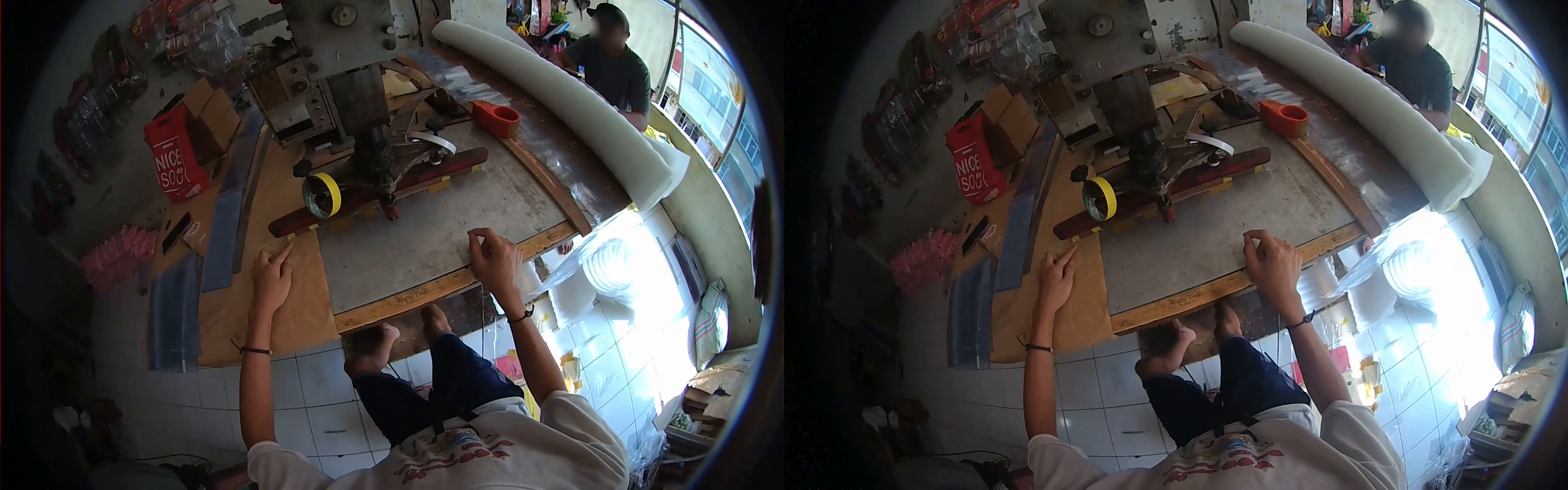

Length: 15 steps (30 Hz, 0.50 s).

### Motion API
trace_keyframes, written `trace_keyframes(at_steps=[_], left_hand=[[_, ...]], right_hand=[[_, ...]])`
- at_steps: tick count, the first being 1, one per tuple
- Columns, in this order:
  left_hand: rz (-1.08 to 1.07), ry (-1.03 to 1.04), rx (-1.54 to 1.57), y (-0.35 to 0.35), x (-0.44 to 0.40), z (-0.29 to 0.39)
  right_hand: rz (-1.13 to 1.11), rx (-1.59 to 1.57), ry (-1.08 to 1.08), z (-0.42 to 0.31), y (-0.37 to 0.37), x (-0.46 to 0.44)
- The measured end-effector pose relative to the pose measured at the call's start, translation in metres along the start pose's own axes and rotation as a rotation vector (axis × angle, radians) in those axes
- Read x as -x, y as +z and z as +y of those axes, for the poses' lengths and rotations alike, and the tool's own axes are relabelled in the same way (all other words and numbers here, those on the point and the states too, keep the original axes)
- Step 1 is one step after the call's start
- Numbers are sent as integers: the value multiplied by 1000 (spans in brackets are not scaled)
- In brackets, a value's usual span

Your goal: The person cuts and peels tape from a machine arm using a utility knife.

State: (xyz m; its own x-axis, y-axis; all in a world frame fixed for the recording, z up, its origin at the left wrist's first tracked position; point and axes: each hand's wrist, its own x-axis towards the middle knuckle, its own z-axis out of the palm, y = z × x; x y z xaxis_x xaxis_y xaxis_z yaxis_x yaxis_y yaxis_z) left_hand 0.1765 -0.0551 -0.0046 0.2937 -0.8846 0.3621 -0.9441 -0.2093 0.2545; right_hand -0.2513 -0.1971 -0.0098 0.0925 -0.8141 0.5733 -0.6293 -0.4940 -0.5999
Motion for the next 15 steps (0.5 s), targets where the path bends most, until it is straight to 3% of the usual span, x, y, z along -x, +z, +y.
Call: trace_keyframes(at_steps=[15], left_hand=[[-30, -21, -30, -2, 1, 6]], right_hand=[[15, 7, -34, 1, -1, 2]])
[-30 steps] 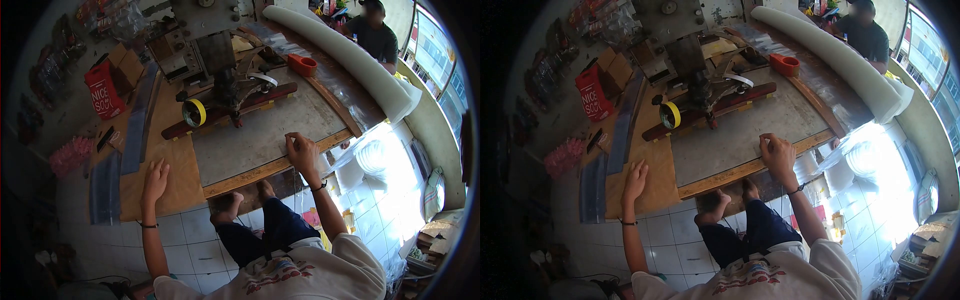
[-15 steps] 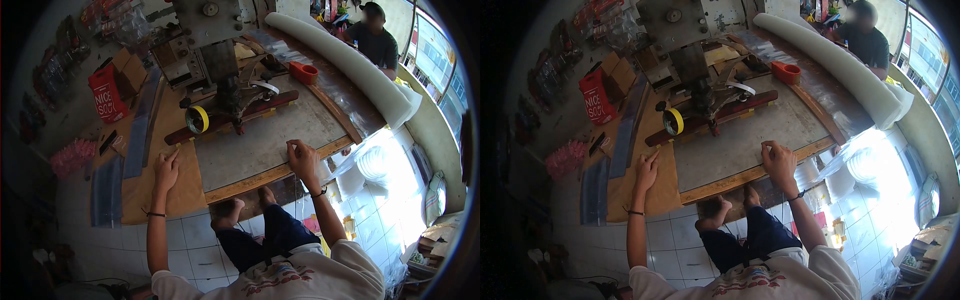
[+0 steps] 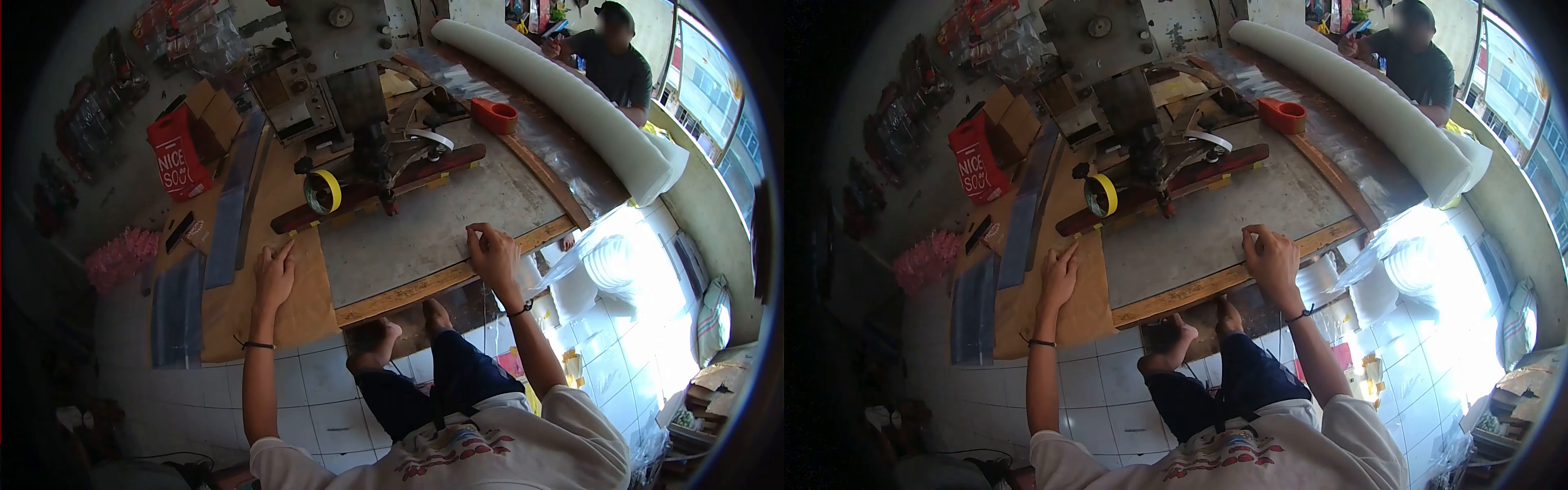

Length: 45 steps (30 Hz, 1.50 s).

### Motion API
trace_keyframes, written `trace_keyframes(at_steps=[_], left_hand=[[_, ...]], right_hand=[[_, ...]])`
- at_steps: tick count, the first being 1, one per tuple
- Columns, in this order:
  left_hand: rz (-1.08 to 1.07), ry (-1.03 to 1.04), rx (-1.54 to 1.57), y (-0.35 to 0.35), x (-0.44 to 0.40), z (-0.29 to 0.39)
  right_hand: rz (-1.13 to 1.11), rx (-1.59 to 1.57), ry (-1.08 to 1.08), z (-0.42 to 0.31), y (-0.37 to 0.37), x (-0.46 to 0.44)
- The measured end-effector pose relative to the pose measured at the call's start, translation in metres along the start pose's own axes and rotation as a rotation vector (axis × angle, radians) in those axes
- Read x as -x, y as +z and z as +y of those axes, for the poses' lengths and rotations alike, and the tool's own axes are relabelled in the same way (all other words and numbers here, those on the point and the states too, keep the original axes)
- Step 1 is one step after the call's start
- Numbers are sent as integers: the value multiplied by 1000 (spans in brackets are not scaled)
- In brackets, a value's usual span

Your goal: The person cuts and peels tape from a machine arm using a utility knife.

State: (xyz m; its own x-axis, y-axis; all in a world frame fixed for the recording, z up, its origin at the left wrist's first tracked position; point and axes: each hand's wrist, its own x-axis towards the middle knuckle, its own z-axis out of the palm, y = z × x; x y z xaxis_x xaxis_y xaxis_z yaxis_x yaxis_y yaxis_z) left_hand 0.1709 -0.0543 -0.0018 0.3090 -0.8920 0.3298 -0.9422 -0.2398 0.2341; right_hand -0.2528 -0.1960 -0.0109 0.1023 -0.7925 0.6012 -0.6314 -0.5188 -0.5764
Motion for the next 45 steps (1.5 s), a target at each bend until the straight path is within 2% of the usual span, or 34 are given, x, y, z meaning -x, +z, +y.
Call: trace_keyframes(at_steps=[12, 22, 26, 30, 37, 40, 43, 45], left_hand=[[-102, -78, -117, -3, 9, 6], [-55, -69, -148, 0, 15, 8], [-107, -99, -134, -15, 26, 33], [39, -10, -173, -7, 46, 31], [52, -21, -58, -9, 68, 35], [57, -18, -35, -11, 75, 37], [93, -6, -35, -8, 79, 36], [108, 3, -38, -7, 80, 37]], right_hand=[[9, 4, 1, 1, 1, 1], [26, -8, -18, 2, 1, 0], [18, 13, -26, 2, 2, 0], [44, 44, -66, 7, 6, 0], [17, 25, -54, 5, 4, 1], [-67, 41, -25, 2, -2, -2], [-258, -275, 88, -15, -6, -12], [-567, -509, 71, -63, -12, -19]])
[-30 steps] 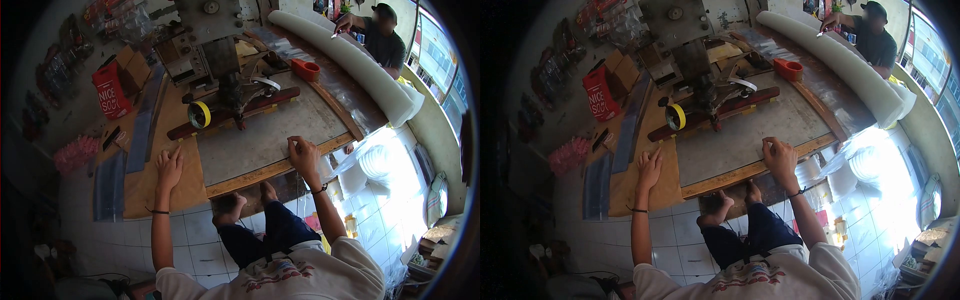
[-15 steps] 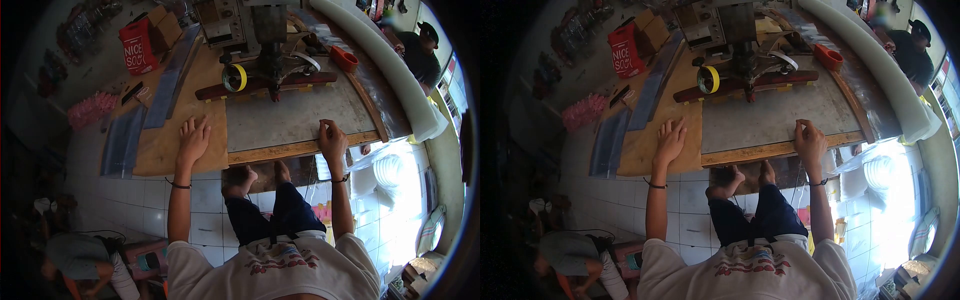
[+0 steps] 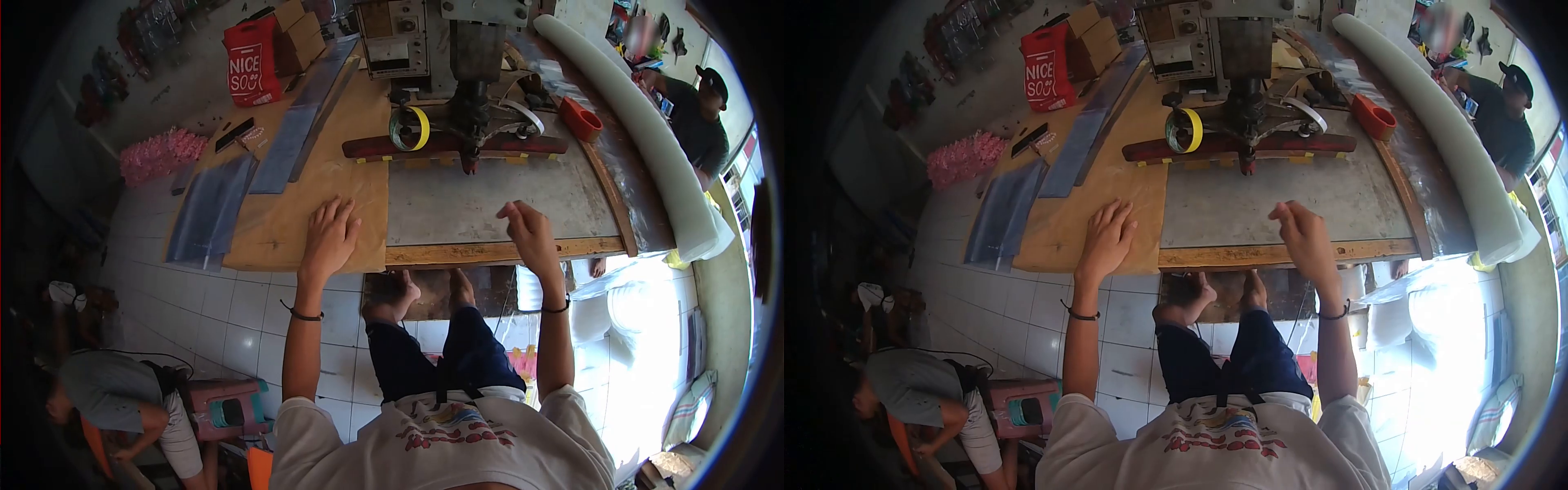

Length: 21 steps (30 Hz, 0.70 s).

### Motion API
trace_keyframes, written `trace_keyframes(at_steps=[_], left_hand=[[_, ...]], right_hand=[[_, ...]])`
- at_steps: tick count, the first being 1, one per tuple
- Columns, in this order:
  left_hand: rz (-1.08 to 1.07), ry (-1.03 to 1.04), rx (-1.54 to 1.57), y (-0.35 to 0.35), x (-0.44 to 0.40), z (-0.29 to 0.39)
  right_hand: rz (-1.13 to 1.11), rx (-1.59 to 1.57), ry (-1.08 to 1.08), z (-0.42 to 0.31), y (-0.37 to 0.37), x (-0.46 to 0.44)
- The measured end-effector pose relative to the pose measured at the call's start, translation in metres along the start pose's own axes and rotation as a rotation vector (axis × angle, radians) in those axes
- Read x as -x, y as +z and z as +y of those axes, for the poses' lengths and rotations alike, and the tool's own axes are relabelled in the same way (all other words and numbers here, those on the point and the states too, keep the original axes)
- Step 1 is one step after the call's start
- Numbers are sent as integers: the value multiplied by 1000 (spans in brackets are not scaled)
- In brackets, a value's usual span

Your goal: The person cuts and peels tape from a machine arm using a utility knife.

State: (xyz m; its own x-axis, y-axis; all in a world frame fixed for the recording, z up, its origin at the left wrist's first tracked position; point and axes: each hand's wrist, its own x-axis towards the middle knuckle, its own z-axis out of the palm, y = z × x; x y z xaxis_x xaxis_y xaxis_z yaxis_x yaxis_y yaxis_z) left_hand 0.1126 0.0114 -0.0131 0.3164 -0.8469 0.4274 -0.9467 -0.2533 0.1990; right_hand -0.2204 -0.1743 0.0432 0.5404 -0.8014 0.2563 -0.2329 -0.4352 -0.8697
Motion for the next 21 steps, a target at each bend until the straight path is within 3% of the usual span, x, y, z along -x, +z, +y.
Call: trace_keyframes(at_steps=[3, 5, 7, 11, 14, 21], left_hand=[[-148, -99, 110, -28, -15, 7], [-47, -51, 173, -22, -18, -6], [42, -46, 189, -20, -17, -20], [124, -123, 208, -2, -14, -22], [145, -180, 226, -5, -27, -28], [155, -217, 228, -2, -21, -25]], right_hand=[[-388, 141, -196, -63, 45, -15], [-582, 257, -277, -80, 84, -31], [-587, 449, -372, -75, 140, -46], [-322, 443, -640, -30, 201, -44], [-206, 495, -713, -25, 211, -24], [-225, 501, -756, -25, 185, 9]])
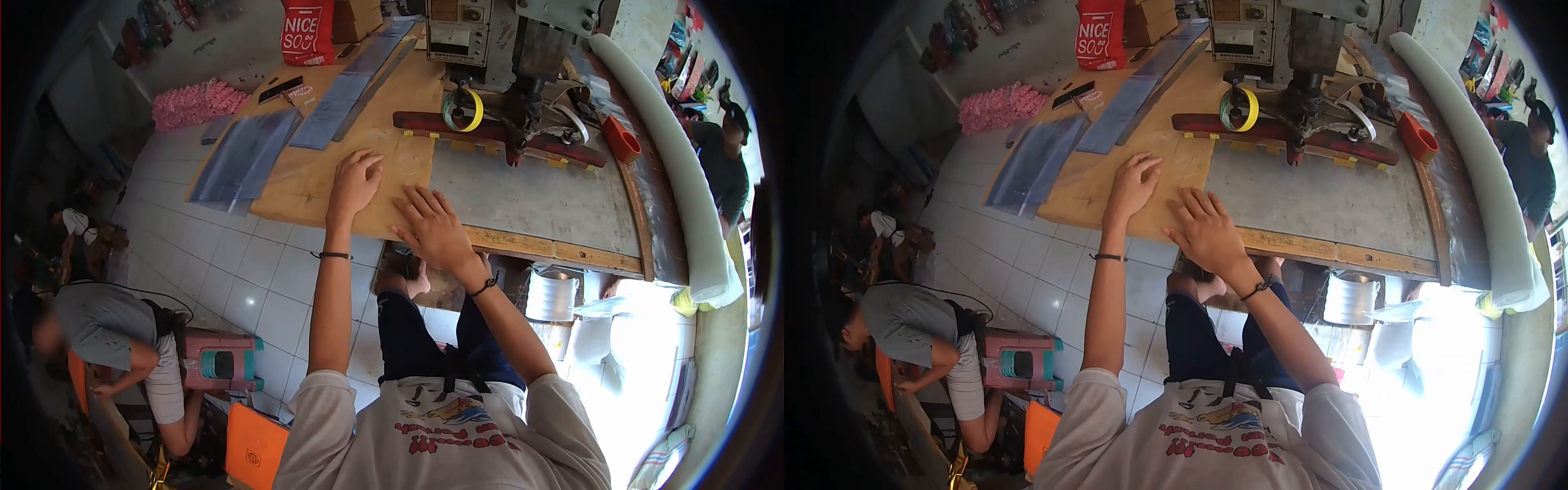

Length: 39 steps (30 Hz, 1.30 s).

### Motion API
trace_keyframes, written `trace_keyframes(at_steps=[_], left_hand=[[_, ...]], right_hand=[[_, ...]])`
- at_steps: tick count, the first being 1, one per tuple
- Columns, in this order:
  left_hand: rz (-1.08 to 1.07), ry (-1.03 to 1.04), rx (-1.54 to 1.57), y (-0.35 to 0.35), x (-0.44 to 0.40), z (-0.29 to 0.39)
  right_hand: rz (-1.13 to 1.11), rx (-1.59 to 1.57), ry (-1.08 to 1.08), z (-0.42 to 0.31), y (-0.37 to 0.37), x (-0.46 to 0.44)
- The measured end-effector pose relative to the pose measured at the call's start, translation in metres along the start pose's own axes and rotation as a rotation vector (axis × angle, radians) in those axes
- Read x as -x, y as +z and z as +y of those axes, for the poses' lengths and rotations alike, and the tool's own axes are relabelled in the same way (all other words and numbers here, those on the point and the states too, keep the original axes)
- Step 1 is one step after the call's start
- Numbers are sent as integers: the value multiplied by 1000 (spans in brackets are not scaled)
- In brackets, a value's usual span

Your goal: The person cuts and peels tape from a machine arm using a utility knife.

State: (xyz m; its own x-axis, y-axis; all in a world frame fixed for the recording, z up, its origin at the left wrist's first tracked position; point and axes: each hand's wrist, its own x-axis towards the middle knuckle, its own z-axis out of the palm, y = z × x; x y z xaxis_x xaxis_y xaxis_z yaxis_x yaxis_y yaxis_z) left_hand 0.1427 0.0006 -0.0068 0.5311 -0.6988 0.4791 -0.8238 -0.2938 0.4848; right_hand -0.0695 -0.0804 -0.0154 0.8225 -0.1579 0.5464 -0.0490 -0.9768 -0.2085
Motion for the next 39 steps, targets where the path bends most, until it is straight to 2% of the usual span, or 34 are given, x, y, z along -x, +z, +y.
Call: trace_keyframes(at_steps=[14, 24, 27, 30, 33, 36, 39], left_hand=[[-3, 31, 35, 2, -3, -7], [-10, 41, -28, -1, 2, 1], [-84, 15, -51, -1, -4, 3], [-254, 19, -216, -18, -30, 10], [-564, 0, -131, -28, -92, -7], [-622, 132, -31, -4, -160, -49], [-607, 170, 12, 23, -213, -68]], right_hand=[[42, 9, 14, -3, 2, -1], [50, -94, 88, -4, 0, -8], [53, -148, 121, -5, -5, -12], [58, -197, 163, -7, -7, -12], [-5, -216, 213, -2, -19, -26], [-64, -292, 276, 14, -9, -35], [-61, -308, 297, 22, -9, -38]])
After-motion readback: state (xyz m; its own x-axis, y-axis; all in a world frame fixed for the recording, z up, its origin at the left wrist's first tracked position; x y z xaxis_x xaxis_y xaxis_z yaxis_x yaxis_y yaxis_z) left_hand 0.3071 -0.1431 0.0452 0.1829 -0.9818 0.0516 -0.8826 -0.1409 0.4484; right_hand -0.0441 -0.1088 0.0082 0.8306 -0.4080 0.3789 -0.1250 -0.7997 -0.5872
